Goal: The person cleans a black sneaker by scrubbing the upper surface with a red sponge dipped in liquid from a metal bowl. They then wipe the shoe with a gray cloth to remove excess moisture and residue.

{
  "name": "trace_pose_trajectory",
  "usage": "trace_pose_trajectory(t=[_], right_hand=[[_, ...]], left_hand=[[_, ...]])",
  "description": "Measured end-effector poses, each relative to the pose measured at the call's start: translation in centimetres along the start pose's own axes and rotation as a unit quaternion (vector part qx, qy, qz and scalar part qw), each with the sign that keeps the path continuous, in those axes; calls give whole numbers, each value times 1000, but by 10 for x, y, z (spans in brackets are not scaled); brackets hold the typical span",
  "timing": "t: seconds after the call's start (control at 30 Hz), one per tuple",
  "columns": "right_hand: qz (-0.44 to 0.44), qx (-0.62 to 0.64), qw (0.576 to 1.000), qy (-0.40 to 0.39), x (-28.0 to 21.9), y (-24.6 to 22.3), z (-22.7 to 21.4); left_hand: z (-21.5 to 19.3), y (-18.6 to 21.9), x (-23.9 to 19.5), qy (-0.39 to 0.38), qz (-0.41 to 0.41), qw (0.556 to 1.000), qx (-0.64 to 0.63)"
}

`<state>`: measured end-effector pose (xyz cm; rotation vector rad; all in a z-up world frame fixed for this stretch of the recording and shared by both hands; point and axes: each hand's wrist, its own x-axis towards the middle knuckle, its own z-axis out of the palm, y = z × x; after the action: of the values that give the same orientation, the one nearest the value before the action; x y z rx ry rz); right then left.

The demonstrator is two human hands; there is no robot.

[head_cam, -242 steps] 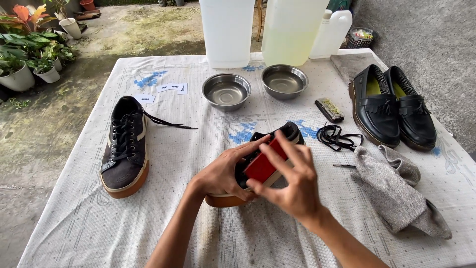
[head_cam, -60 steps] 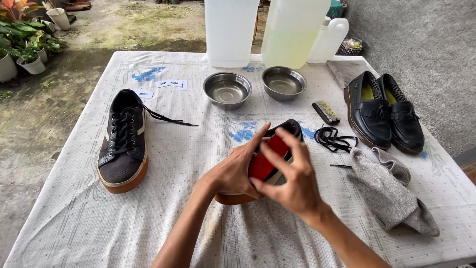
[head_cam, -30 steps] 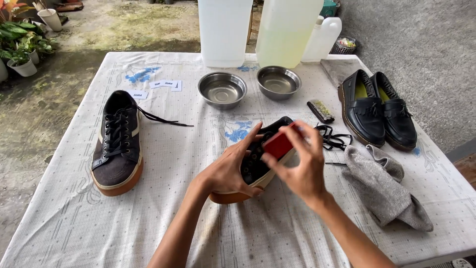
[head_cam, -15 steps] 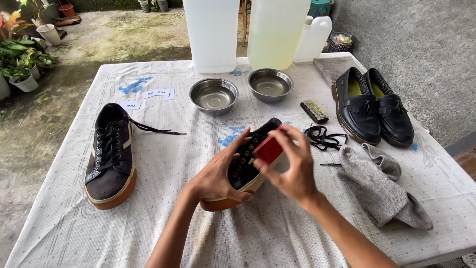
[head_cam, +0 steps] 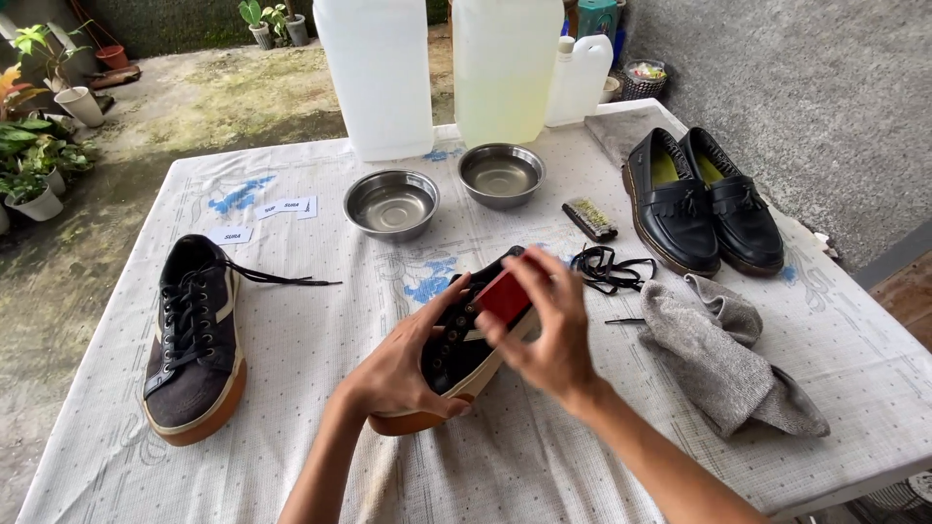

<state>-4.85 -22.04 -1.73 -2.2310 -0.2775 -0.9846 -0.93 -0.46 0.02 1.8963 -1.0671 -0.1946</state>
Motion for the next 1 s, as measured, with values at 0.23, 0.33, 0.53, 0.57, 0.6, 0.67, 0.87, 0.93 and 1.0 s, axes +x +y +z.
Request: trace_pose_trajectory(t=[0.23,0.33,0.53,0.57,0.6,0.67,0.87,0.93,1.0], right_hand=[[-70,-47,996,-33,1,5,-3],[52,-54,997,2,12,22,-21],[17,-36,999,-22,1,-4,-7],[-14,-36,999,-37,-4,-12,-3],[-44,-36,997,-51,-8,-19,1],[-57,-44,997,-28,-2,-18,-4],[79,-102,992,-12,13,30,-17],[88,-90,992,-19,10,25,-17],[1,-48,999,1,0,4,-13]], left_hand=[[-2,0,-1,14,-4,1000,-20],[-3,2,1,23,3,999,-41],[2,4,1,14,7,1000,-12],[4,-1,1,9,9,1000,5],[6,-5,1,4,13,1000,22],[4,-1,-2,-10,17,999,36],[5,10,-2,-46,4,999,22],[4,11,0,-53,-3,998,32],[3,9,-2,-38,-22,998,34]])
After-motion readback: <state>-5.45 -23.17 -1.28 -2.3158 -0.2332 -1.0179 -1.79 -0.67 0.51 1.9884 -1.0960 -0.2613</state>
